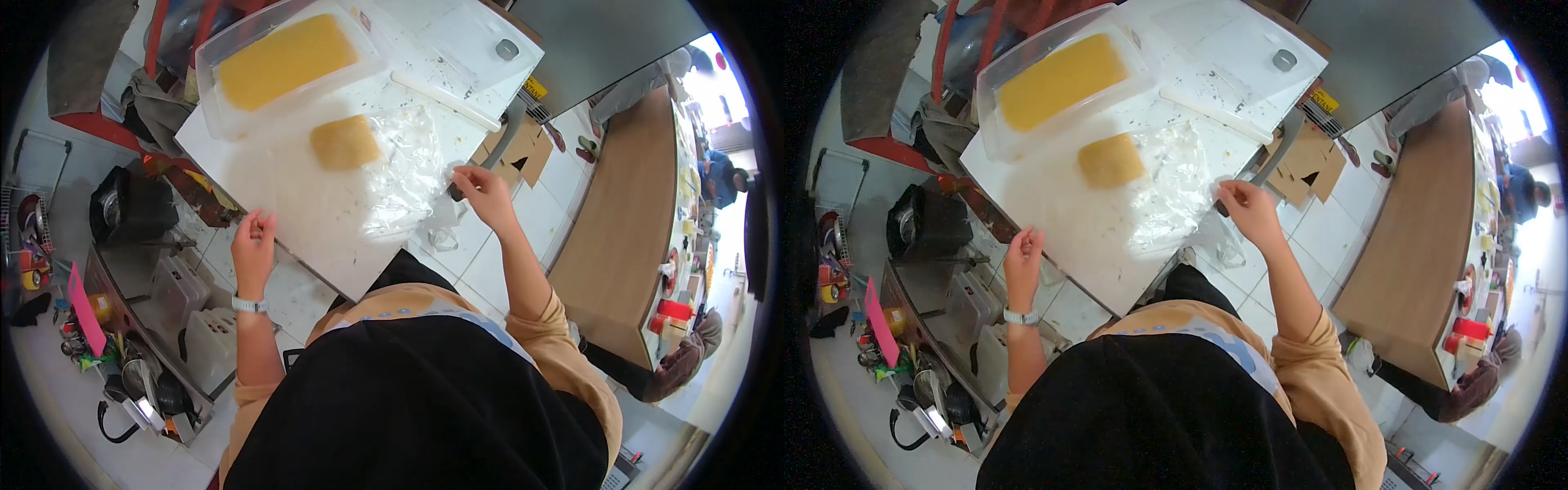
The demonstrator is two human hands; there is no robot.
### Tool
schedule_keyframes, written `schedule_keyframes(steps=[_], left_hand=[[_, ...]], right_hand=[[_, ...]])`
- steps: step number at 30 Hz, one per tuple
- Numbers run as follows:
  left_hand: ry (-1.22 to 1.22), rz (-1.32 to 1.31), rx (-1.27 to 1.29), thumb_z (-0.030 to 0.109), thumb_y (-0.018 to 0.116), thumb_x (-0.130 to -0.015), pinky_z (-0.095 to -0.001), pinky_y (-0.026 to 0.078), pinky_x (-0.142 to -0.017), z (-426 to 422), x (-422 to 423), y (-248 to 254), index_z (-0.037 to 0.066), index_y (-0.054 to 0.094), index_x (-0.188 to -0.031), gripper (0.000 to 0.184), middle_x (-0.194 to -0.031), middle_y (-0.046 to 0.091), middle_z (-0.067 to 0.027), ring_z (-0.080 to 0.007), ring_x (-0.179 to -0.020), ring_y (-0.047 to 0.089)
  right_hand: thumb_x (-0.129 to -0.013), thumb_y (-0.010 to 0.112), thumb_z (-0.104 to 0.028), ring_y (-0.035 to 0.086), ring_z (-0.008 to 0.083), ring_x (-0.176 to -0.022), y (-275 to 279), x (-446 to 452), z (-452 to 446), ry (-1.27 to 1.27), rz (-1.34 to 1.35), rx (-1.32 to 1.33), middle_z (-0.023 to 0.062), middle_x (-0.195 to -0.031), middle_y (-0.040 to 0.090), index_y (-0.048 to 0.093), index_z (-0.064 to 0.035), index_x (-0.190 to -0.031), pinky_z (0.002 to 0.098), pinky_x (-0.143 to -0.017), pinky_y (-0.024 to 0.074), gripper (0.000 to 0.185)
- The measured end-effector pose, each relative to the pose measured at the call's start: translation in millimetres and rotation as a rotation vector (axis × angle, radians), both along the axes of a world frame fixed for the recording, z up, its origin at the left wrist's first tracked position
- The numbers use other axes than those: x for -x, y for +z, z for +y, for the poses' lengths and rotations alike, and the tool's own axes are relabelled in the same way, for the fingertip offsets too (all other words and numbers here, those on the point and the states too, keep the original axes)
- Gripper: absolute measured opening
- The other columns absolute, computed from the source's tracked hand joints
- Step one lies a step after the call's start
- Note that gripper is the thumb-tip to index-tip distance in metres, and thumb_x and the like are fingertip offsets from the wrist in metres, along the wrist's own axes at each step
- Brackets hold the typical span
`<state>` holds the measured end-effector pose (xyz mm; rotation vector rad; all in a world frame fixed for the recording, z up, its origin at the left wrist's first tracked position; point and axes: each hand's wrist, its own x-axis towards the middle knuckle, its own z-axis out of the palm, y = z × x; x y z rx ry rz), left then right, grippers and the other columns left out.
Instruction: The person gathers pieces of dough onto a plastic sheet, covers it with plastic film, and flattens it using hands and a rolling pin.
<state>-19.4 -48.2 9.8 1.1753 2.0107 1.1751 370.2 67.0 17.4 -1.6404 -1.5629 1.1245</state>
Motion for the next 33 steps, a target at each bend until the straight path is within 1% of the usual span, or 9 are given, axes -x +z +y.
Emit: schedule_keyframes(steps=[5,9,11,12,13,17,20,26,33], left_hand=[[-0.142,0.336,0.014,0.023,0.070,-0.087,-0.0225,0.044,-0.059,22.5,6.4,0.4,-0.002,0.062,-0.093,0.027,-0.086,0.065,-0.0046,-0.0081,-0.068,0.053],[-0.070,-0.253,0.028,0.018,0.070,-0.086,-0.0217,0.047,-0.060,22.5,6.4,-3.5,0.000,0.058,-0.100,0.026,-0.085,0.066,-0.0053,-0.0088,-0.067,0.058],[-0.061,-0.569,0.127,0.013,0.070,-0.085,-0.0220,0.050,-0.062,16.5,2.3,5.3,0.001,0.053,-0.109,0.032,-0.085,0.066,-0.0074,-0.0096,-0.069,0.061],[-0.093,-0.552,0.163,0.010,0.070,-0.084,-0.0225,0.051,-0.064,12.0,0.7,9.0,0.002,0.050,-0.113,0.036,-0.085,0.066,-0.0085,-0.0103,-0.072,0.062],[-0.126,-0.535,0.196,0.006,0.069,-0.083,-0.0230,0.052,-0.066,6.5,-1.1,12.6,0.002,0.046,-0.117,0.041,-0.085,0.066,-0.0096,-0.0110,-0.074,0.063],[-0.229,-0.605,0.185,-0.005,0.070,-0.079,-0.0245,0.054,-0.070,-14.6,-7.7,19.4,0.002,0.039,-0.123,0.054,-0.084,0.065,-0.0105,-0.0116,-0.075,0.064],[-0.200,-0.532,0.187,-0.007,0.072,-0.076,-0.0248,0.054,-0.069,-21.4,-7.1,11.5,0.001,0.037,-0.125,0.061,-0.088,0.063,-0.0113,-0.0135,-0.077,0.064],[-0.176,-0.438,0.176,-0.005,0.071,-0.077,-0.0237,0.053,-0.069,-26.2,-11.9,15.1,0.001,0.040,-0.121,0.054,-0.084,0.064,-0.0109,-0.0121,-0.076,0.064],[-0.097,-0.609,0.176,-0.004,0.074,-0.075,-0.0231,0.053,-0.068,-32.6,-6.1,20.3,-0.001,0.044,-0.118,0.052,-0.085,0.064,-0.0103,-0.0127,-0.075,0.063]], right_hand=[[-0.083,0.071,-0.023,0.061,0.0094,-0.065,6.5,28.2,7.7,0.093,-0.185,-0.046,0.0068,-0.069,0.066,0.066,0.0031,-0.092,0.0257,-0.061,0.0481,0.028],[-0.084,0.070,-0.020,0.060,0.0100,-0.066,4.6,34.1,11.7,0.043,-0.089,-0.093,0.0070,-0.072,0.065,0.059,0.0035,-0.094,0.0260,-0.061,0.0480,0.028],[-0.084,0.070,-0.017,0.060,0.0111,-0.068,7.3,32.9,7.0,0.023,0.150,0.065,0.0077,-0.075,0.064,0.053,0.0018,-0.104,0.0258,-0.062,0.0480,0.032],[-0.084,0.069,-0.015,0.060,0.0116,-0.069,9.9,30.9,4.1,0.010,0.269,0.144,0.0081,-0.077,0.064,0.050,0.0010,-0.110,0.0256,-0.062,0.0480,0.036],[-0.082,0.071,-0.010,0.060,0.0133,-0.070,15.2,28.1,0.1,0.034,0.259,0.203,0.0082,-0.077,0.063,0.039,-0.0024,-0.123,0.0255,-0.061,0.0482,0.053],[-0.077,0.073,0.000,0.061,0.0135,-0.072,23.8,16.1,-19.1,0.094,0.251,0.283,0.0075,-0.078,0.061,0.037,-0.0031,-0.124,0.0256,-0.065,0.0498,0.060],[-0.077,0.071,0.004,0.062,0.0135,-0.073,11.4,8.2,-24.3,0.072,0.219,0.271,0.0072,-0.079,0.061,0.037,-0.0029,-0.121,0.0260,-0.066,0.0505,0.056],[-0.078,0.068,0.007,0.062,0.0121,-0.075,6.8,8.9,-31.0,0.021,0.175,0.204,0.0069,-0.080,0.062,0.038,-0.0023,-0.116,0.0248,-0.066,0.0502,0.049],[-0.080,0.068,0.006,0.062,0.0128,-0.076,15.6,-0.3,-41.4,0.043,0.348,0.290,0.0065,-0.083,0.063,0.040,-0.0035,-0.117,0.0244,-0.068,0.0494,0.047]])
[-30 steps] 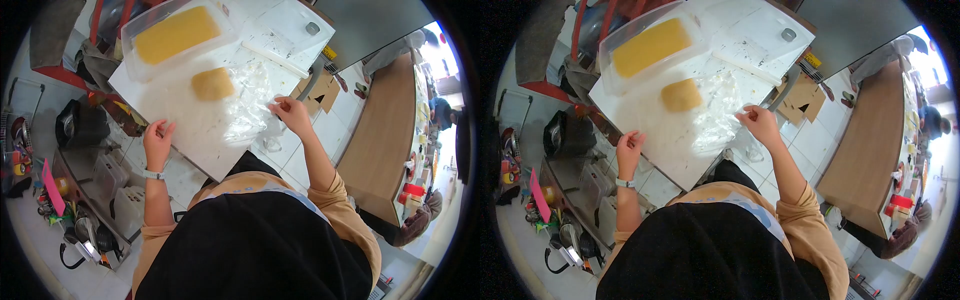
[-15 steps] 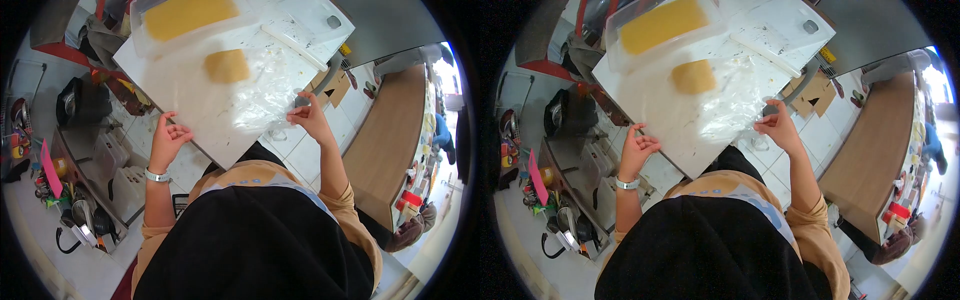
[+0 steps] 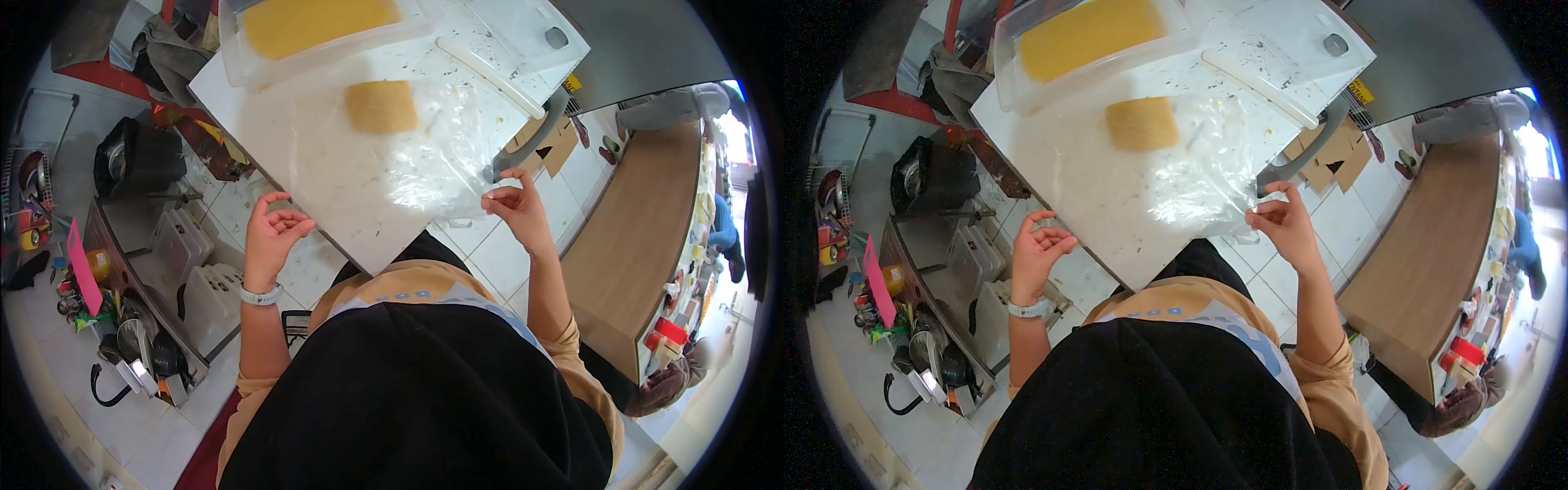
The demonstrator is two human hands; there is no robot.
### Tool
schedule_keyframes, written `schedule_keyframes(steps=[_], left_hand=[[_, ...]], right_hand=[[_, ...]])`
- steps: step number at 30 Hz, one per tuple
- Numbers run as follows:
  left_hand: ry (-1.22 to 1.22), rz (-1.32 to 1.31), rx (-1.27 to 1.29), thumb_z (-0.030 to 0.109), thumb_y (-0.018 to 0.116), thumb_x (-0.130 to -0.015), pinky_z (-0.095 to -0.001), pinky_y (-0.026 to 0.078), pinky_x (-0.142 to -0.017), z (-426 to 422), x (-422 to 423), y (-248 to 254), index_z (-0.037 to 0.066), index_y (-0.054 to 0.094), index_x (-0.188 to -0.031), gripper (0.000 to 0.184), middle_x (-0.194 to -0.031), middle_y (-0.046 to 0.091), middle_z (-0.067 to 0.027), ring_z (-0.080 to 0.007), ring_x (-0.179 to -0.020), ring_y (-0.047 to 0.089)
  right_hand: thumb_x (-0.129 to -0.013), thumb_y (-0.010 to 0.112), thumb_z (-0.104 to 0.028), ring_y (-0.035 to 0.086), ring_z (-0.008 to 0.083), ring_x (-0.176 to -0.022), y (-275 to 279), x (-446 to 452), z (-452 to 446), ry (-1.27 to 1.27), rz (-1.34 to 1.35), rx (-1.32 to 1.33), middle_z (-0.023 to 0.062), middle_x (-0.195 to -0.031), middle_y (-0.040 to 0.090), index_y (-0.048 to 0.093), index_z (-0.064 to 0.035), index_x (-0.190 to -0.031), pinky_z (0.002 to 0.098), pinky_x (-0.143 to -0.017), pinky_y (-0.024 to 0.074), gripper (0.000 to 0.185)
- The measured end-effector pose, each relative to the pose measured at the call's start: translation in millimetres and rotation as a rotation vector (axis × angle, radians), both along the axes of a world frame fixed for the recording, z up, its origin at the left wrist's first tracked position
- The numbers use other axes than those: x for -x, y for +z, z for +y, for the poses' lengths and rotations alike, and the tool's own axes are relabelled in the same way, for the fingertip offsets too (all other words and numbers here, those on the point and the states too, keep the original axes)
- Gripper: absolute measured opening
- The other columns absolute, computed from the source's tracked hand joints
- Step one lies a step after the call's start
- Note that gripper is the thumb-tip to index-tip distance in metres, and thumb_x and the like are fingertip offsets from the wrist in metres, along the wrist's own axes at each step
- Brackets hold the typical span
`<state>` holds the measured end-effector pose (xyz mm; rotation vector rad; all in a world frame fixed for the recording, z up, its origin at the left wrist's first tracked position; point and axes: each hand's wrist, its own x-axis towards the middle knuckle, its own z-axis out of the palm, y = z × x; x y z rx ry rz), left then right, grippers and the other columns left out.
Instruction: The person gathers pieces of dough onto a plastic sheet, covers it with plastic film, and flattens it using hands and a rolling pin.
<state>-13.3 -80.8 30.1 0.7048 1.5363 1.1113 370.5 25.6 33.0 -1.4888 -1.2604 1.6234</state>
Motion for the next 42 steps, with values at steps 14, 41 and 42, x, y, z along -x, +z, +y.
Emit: schedule_keyframes(steps=[14,41,42], left_hand=[[-0.090,-0.112,0.251,0.018,0.077,-0.078,-0.0260,0.048,-0.060,-10.0,12.5,-26.3,0.002,0.050,-0.107,0.042,-0.099,0.062,-0.0122,-0.0152,-0.078,0.062],[-0.644,1.043,-0.996,0.006,0.062,-0.076,-0.0355,0.050,-0.082,40.3,-123.3,-32.5,0.000,0.066,-0.097,0.021,-0.093,0.063,-0.0095,-0.0245,-0.094,0.061],[-0.641,1.035,-0.997,0.006,0.062,-0.076,-0.0356,0.050,-0.082,40.2,-123.3,-33.0,0.000,0.066,-0.096,0.021,-0.093,0.063,-0.0096,-0.0245,-0.094,0.061]], right_hand=[[-0.080,0.075,-0.012,0.065,0.0185,-0.080,-7.5,13.1,0.7,-0.188,0.010,0.310,0.0097,-0.086,0.065,0.042,-0.0040,-0.109,0.0303,-0.074,0.0550,0.044],[-0.080,0.073,-0.002,0.068,0.0202,-0.081,-7.9,5.0,-12.4,-0.155,0.265,0.344,0.0150,-0.090,0.068,0.043,-0.0017,-0.116,0.0307,-0.073,0.0563,0.046],[-0.081,0.073,-0.003,0.069,0.0208,-0.081,-8.7,3.8,-12.0,-0.146,0.256,0.333,0.0162,-0.090,0.069,0.043,-0.0015,-0.117,0.0313,-0.073,0.0566,0.047]])
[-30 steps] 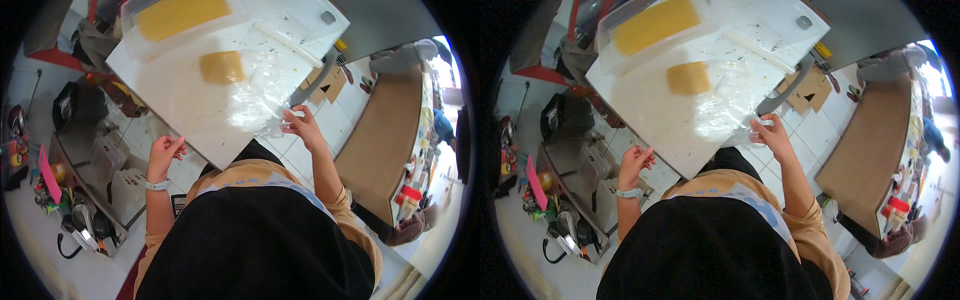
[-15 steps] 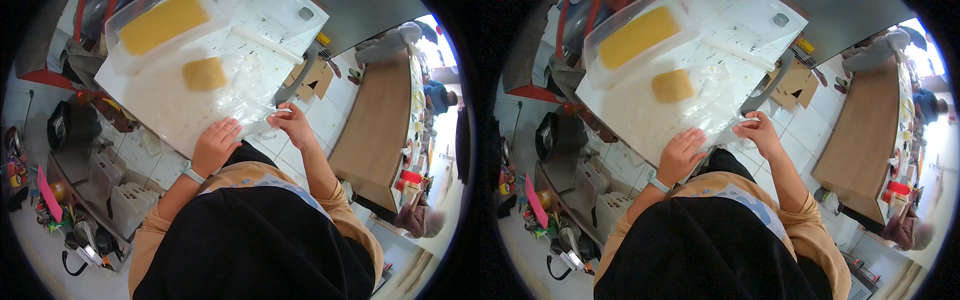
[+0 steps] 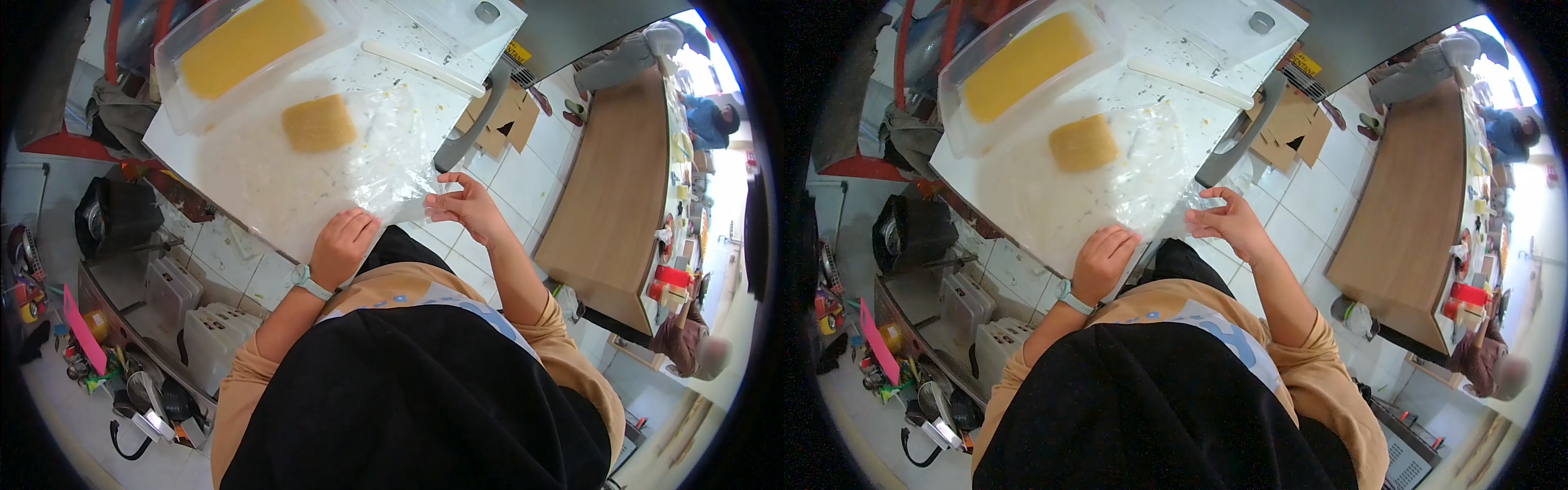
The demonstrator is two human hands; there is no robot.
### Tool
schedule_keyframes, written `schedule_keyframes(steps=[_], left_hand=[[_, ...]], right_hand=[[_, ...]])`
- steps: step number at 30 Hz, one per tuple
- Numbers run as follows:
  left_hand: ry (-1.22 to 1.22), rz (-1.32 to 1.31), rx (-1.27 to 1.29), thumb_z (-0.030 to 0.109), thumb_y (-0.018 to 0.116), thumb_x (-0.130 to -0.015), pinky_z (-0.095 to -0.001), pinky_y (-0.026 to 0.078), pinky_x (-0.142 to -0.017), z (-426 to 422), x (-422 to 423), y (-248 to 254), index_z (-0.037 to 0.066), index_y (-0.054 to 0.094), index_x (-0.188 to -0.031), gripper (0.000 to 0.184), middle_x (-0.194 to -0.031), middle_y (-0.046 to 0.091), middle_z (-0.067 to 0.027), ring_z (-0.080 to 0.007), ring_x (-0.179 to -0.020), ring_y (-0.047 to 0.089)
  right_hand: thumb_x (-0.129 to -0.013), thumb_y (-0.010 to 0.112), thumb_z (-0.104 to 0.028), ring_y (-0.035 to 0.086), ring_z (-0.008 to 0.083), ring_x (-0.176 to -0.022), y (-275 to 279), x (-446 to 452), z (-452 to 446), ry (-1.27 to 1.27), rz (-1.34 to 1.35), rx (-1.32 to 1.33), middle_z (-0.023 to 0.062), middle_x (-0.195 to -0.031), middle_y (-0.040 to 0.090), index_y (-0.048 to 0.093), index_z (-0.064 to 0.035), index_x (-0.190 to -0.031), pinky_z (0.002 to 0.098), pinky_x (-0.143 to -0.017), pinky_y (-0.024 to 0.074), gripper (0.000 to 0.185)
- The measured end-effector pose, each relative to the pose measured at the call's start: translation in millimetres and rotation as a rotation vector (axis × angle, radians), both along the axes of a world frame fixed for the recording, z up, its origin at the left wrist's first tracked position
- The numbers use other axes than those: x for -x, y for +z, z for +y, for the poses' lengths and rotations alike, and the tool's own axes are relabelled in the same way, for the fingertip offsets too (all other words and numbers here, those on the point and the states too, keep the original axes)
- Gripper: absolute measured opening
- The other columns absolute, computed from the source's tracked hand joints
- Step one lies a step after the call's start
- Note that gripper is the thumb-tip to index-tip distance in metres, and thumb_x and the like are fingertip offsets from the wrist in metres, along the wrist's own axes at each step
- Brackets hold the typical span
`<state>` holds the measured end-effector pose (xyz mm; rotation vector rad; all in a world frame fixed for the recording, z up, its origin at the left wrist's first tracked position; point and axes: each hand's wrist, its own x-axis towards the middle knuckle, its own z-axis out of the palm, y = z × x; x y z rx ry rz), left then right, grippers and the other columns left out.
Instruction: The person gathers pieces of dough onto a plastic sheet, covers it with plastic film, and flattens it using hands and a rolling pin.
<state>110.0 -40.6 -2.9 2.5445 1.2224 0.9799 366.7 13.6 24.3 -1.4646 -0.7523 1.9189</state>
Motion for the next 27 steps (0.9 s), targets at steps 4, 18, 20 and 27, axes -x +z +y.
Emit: schedule_keyframes(steps=[4,18,20,27], left_hand=[[-0.006,0.001,0.010,0.007,0.062,-0.076,-0.0354,0.051,-0.082,0.4,1.6,1.5,0.000,0.065,-0.096,0.020,-0.093,0.063,-0.0098,-0.0246,-0.094,0.061],[-0.055,0.035,0.061,0.006,0.059,-0.077,-0.0354,0.051,-0.084,-2.9,3.7,3.7,0.002,0.065,-0.103,0.027,-0.101,0.061,-0.0085,-0.0242,-0.100,0.059],[-0.058,0.041,0.078,0.006,0.059,-0.077,-0.0363,0.050,-0.086,-4.7,2.7,1.4,0.001,0.064,-0.106,0.030,-0.103,0.061,-0.0087,-0.0243,-0.101,0.059],[0.076,0.055,0.131,0.003,0.057,-0.084,-0.0428,0.038,-0.105,0.8,1.1,-4.1,0.002,0.061,-0.117,0.033,-0.123,0.059,-0.0134,-0.0296,-0.122,0.051]], right_hand=[[-0.081,0.073,-0.004,0.069,0.0215,-0.080,2.0,0.2,1.6,0.033,-0.059,-0.044,0.0180,-0.089,0.069,0.042,-0.0006,-0.117,0.0320,-0.074,0.0572,0.048],[-0.080,0.069,0.005,0.068,0.0195,-0.083,1.1,-1.9,-0.8,0.050,-0.083,-0.167,0.0160,-0.089,0.070,0.042,0.0006,-0.118,0.0311,-0.077,0.0558,0.047],[-0.080,0.068,0.006,0.068,0.0197,-0.085,2.1,-2.0,-0.5,0.060,-0.090,-0.176,0.0160,-0.090,0.069,0.042,0.0003,-0.118,0.0311,-0.078,0.0553,0.046],[-0.081,0.066,0.005,0.068,0.0190,-0.086,5.5,-3.2,6.9,0.198,-0.211,-0.203,0.0148,-0.090,0.069,0.043,-0.0007,-0.119,0.0298,-0.078,0.0543,0.045]])
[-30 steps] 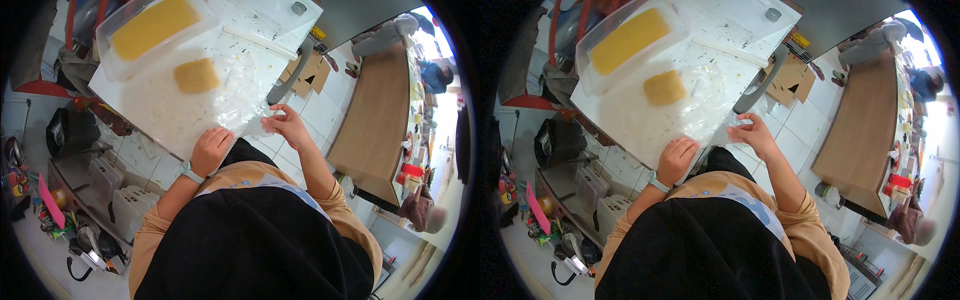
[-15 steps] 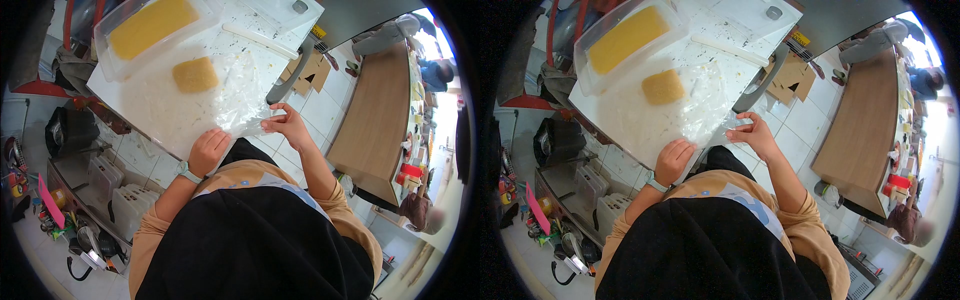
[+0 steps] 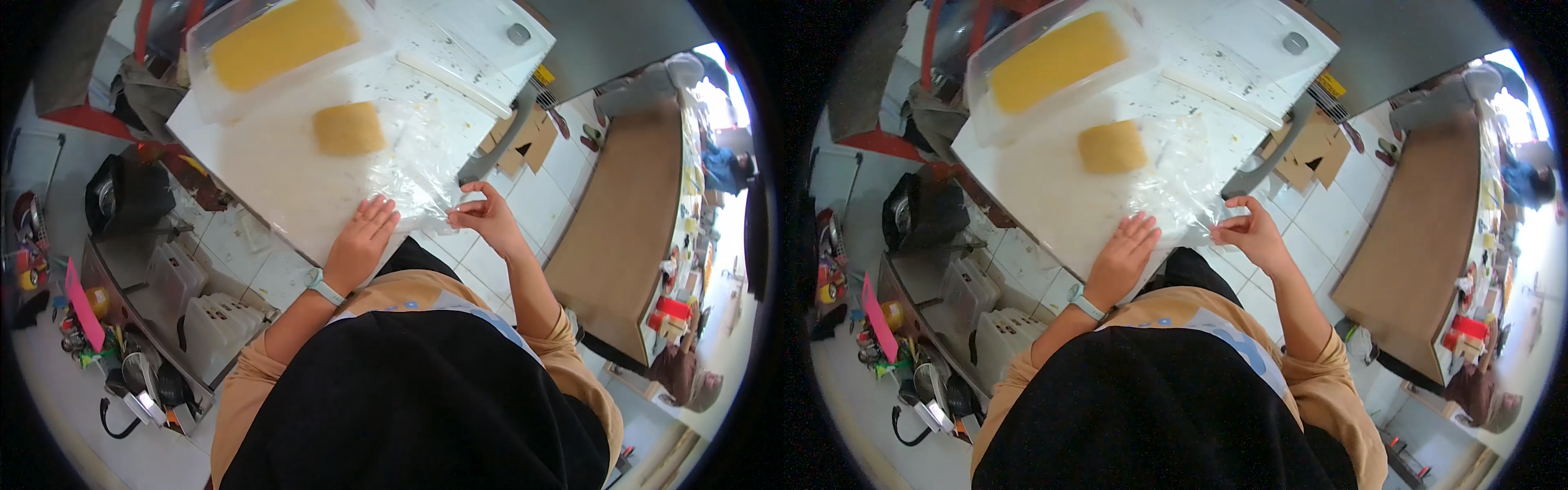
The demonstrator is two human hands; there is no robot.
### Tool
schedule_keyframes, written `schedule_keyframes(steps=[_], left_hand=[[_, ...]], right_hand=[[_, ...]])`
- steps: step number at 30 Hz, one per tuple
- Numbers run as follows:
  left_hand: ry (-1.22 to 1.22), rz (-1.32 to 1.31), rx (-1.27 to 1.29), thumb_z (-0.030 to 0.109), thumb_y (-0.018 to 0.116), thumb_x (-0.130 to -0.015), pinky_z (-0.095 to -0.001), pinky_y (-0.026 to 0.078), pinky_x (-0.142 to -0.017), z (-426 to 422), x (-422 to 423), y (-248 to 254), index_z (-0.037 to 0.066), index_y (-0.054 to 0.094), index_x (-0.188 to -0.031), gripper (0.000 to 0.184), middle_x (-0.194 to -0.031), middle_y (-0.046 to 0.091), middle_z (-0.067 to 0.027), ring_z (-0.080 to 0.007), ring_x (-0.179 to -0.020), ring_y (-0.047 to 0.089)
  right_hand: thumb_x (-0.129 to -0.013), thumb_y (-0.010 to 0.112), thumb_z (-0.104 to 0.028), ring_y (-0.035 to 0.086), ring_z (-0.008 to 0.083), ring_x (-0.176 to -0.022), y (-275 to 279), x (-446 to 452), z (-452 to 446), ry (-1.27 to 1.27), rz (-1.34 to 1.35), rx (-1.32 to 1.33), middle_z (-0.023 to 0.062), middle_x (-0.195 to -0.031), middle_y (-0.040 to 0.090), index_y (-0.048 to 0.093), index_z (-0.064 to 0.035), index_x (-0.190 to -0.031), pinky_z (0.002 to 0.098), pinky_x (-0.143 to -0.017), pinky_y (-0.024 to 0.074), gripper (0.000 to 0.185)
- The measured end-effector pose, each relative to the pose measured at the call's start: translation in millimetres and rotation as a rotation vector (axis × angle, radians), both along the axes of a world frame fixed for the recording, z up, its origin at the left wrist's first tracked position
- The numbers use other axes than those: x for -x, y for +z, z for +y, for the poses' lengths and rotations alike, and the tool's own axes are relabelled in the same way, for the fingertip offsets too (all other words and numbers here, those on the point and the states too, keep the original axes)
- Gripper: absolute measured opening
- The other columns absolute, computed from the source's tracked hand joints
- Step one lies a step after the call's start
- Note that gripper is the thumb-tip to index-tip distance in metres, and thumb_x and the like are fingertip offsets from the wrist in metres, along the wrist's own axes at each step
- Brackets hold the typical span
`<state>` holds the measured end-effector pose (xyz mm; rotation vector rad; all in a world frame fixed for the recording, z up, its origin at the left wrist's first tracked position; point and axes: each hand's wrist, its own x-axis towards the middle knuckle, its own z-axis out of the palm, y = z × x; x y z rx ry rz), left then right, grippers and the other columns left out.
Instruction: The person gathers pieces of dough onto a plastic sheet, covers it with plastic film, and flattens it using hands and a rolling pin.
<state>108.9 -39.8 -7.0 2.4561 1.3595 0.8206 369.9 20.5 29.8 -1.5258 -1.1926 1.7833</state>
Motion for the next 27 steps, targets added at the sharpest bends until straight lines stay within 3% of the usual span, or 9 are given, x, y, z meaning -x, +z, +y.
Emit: schedule_keyframes(steps=[2,3,6,7,9,11,14,23,27], left_hand=[[-0.008,-0.024,0.083,0.005,0.054,-0.088,-0.0435,0.032,-0.110,-4.9,0.3,-11.7,0.002,0.057,-0.123,0.035,-0.131,0.055,-0.0134,-0.0287,-0.129,0.045],[-0.011,-0.032,0.094,0.005,0.053,-0.088,-0.0433,0.031,-0.111,-5.0,-0.2,-12.9,0.001,0.056,-0.124,0.036,-0.132,0.054,-0.0131,-0.0279,-0.130,0.045],[-0.026,-0.070,0.150,0.006,0.051,-0.089,-0.0429,0.028,-0.112,-4.0,1.7,-8.4,0.001,0.055,-0.125,0.037,-0.133,0.053,-0.0124,-0.0271,-0.130,0.044],[-0.029,-0.078,0.164,0.006,0.051,-0.089,-0.0430,0.028,-0.112,-3.5,1.8,-7.1,0.001,0.055,-0.125,0.037,-0.133,0.054,-0.0124,-0.0271,-0.130,0.044],[-0.050,-0.081,0.266,0.007,0.051,-0.089,-0.0431,0.028,-0.112,-3.9,1.7,-6.0,0.001,0.055,-0.124,0.036,-0.132,0.054,-0.0121,-0.0270,-0.130,0.044],[-0.077,-0.065,0.433,0.007,0.050,-0.089,-0.0431,0.028,-0.112,-1.7,4.3,-7.5,0.001,0.056,-0.122,0.035,-0.132,0.055,-0.0114,-0.0267,-0.130,0.044],[-0.020,-0.042,0.184,0.006,0.049,-0.088,-0.0428,0.029,-0.112,-2.1,0.0,-12.8,0.002,0.057,-0.120,0.033,-0.132,0.055,-0.0108,-0.0254,-0.130,0.044],[0.036,-0.113,0.203,0.004,0.049,-0.086,-0.0417,0.028,-0.113,-3.8,-2.2,-10.9,0.002,0.057,-0.121,0.036,-0.131,0.055,-0.0093,-0.0234,-0.130,0.044],[0.029,-0.096,0.196,0.003,0.050,-0.085,-0.0418,0.028,-0.113,-4.2,-2.2,-12.4,0.002,0.057,-0.122,0.037,-0.131,0.055,-0.0104,-0.0239,-0.130,0.045]], right_hand=[[-0.080,0.066,0.004,0.068,0.0183,-0.085,-1.3,-2.1,7.3,0.113,-0.126,-0.019,0.0142,-0.089,0.069,0.045,-0.0015,-0.118,0.0290,-0.077,0.0541,0.044],[-0.081,0.064,0.000,0.067,0.0248,-0.092,11.3,2.8,13.1,0.214,-0.423,-0.102,0.0175,-0.099,0.067,0.050,-0.0021,-0.118,0.0328,-0.082,0.0527,0.040],[-0.082,0.061,-0.002,0.061,0.0338,-0.105,31.5,38.9,32.5,0.166,-0.771,-0.952,0.0200,-0.115,0.062,0.053,-0.0027,-0.119,0.0376,-0.090,0.0491,0.038],[-0.084,0.058,-0.004,0.051,0.0382,-0.118,43.8,65.2,38.0,0.171,-0.710,-1.002,0.0190,-0.128,0.054,0.052,-0.0032,-0.123,0.0400,-0.100,0.0420,0.040],[-0.087,0.052,-0.003,0.040,0.0355,-0.130,26.0,115.2,45.6,0.455,-0.355,-0.967,0.0204,-0.138,0.044,0.045,-0.0042,-0.133,0.0411,-0.108,0.0327,0.046],[-0.095,0.044,-0.015,0.032,0.0317,-0.136,-1.0,163.1,54.4,0.707,-0.463,-1.221,0.0192,-0.144,0.037,0.038,0.0020,-0.137,0.0446,-0.113,0.0242,0.046],[-0.096,0.042,-0.018,0.032,0.0305,-0.137,-31.6,192.0,83.9,0.756,-0.529,-1.293,0.0177,-0.146,0.036,0.036,0.0031,-0.139,0.0441,-0.114,0.0212,0.048],[-0.096,0.040,-0.020,0.040,0.0284,-0.132,-37.6,204.7,122.0,0.657,-0.545,-1.305,0.0160,-0.140,0.045,0.042,0.0037,-0.135,0.0414,-0.112,0.0275,0.045],[-0.096,0.039,-0.022,0.036,0.0287,-0.135,-37.2,211.1,118.6,0.671,-0.759,-1.355,0.0168,-0.143,0.041,0.038,0.0034,-0.137,0.0428,-0.113,0.0242,0.048]])
